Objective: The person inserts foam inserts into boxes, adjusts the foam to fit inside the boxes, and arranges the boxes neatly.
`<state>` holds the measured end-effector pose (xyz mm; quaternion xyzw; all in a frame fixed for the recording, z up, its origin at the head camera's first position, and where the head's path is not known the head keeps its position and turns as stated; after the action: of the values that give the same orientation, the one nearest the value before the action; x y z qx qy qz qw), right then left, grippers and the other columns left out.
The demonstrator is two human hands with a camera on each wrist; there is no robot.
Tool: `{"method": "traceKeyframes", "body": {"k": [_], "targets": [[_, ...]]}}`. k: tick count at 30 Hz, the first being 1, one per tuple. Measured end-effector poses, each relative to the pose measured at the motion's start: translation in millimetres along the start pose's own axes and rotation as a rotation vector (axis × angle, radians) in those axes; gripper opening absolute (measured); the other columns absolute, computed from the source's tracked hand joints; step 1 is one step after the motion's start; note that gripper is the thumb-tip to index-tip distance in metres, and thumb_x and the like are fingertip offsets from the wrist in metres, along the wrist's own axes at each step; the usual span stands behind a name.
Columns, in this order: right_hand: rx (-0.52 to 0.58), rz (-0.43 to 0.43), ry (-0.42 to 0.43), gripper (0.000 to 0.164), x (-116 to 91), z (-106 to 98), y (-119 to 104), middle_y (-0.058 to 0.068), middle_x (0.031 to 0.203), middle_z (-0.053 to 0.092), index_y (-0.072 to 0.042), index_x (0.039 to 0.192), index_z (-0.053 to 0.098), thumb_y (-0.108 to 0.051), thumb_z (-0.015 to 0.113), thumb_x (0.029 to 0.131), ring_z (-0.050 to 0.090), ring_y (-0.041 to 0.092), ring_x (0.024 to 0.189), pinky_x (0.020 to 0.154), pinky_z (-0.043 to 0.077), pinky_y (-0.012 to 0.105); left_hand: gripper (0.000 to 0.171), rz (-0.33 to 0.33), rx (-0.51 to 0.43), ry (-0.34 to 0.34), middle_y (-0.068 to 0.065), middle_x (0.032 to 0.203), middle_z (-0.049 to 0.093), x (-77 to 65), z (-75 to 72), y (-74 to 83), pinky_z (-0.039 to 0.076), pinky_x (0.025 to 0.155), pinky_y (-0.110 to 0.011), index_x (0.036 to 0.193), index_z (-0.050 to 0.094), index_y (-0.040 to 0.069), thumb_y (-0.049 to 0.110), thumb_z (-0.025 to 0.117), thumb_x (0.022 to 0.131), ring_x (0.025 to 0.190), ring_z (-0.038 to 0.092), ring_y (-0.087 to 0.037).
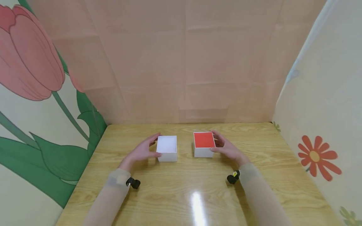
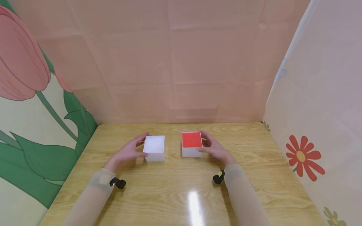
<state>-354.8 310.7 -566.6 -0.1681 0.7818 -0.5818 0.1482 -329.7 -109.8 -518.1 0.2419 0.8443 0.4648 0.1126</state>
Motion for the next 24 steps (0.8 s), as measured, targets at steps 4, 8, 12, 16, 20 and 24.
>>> {"method": "traceKeyframes", "body": {"k": [4,8,12,16,20,24], "targets": [[0.001,0.003,-0.002,0.096,-0.6,1.1,-1.8,0.015,0.171,0.030,-0.027,0.172,0.020,-0.021,0.081,0.098,0.030,0.045,0.156,0.125,0.026,0.067,0.105,0.005,-0.008,-0.012,-0.020,0.174,0.027,2.6,-0.4,0.7,0.028,0.127,-0.056,0.170,0.021,0.003,0.020,0.089,0.091,0.155,0.033,-0.045],[-0.017,0.016,-0.005,0.100,-2.4,3.5,-5.2,0.015,0.171,0.030,-0.025,0.172,0.019,-0.026,0.083,0.095,0.030,0.045,0.156,0.125,0.026,0.068,0.106,0.000,-0.011,-0.016,-0.022,0.173,0.026,2.9,-1.0,0.3,0.027,0.127,-0.058,0.170,0.021,0.002,0.019,0.089,0.091,0.156,0.031,-0.046],[-0.014,0.023,-0.008,0.101,-3.6,5.9,-8.6,0.015,0.172,0.029,-0.028,0.172,0.019,-0.027,0.084,0.094,0.028,0.045,0.156,0.125,0.025,0.068,0.106,0.000,-0.004,-0.012,-0.021,0.174,0.026,3.8,-2.5,-1.3,0.027,0.128,-0.057,0.170,0.021,0.003,0.019,0.089,0.091,0.156,0.030,-0.045],[-0.004,0.021,-0.004,0.101,-2.9,6.6,-8.4,0.015,0.172,0.029,-0.029,0.171,0.020,-0.026,0.084,0.093,0.029,0.044,0.156,0.125,0.026,0.068,0.108,-0.009,-0.006,-0.013,-0.020,0.175,0.022,4.3,-3.5,-2.0,0.026,0.128,-0.054,0.170,0.016,0.001,0.019,0.088,0.092,0.158,0.029,-0.043],[-0.009,0.005,-0.011,0.100,-3.5,6.6,-4.9,0.013,0.173,0.029,-0.034,0.171,0.020,-0.027,0.084,0.094,0.029,0.043,0.156,0.125,0.025,0.068,0.115,-0.010,-0.011,-0.019,-0.021,0.176,0.017,0.7,-4.5,-2.2,0.024,0.129,-0.054,0.170,0.007,-0.001,0.023,0.088,0.092,0.160,0.024,-0.040],[0.004,-0.059,-0.042,0.104,-10.5,4.2,-5.8,0.017,0.175,0.022,-0.037,0.173,0.012,-0.020,0.081,0.097,0.027,0.047,0.157,0.125,0.023,0.068,0.123,-0.021,-0.003,-0.004,-0.014,0.178,0.012,-10.7,-9.2,-5.0,0.019,0.130,-0.054,0.171,-0.004,0.006,0.029,0.088,0.092,0.162,0.016,-0.036]]}}
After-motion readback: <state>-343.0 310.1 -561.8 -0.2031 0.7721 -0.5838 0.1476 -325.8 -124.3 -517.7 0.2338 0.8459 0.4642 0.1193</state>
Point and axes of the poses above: each hand's wrist, its own x-axis towards the middle knuckle, its own z-axis out of the palm, y = z × x, the point moved 5 cm from there along x, towards the middle knuckle
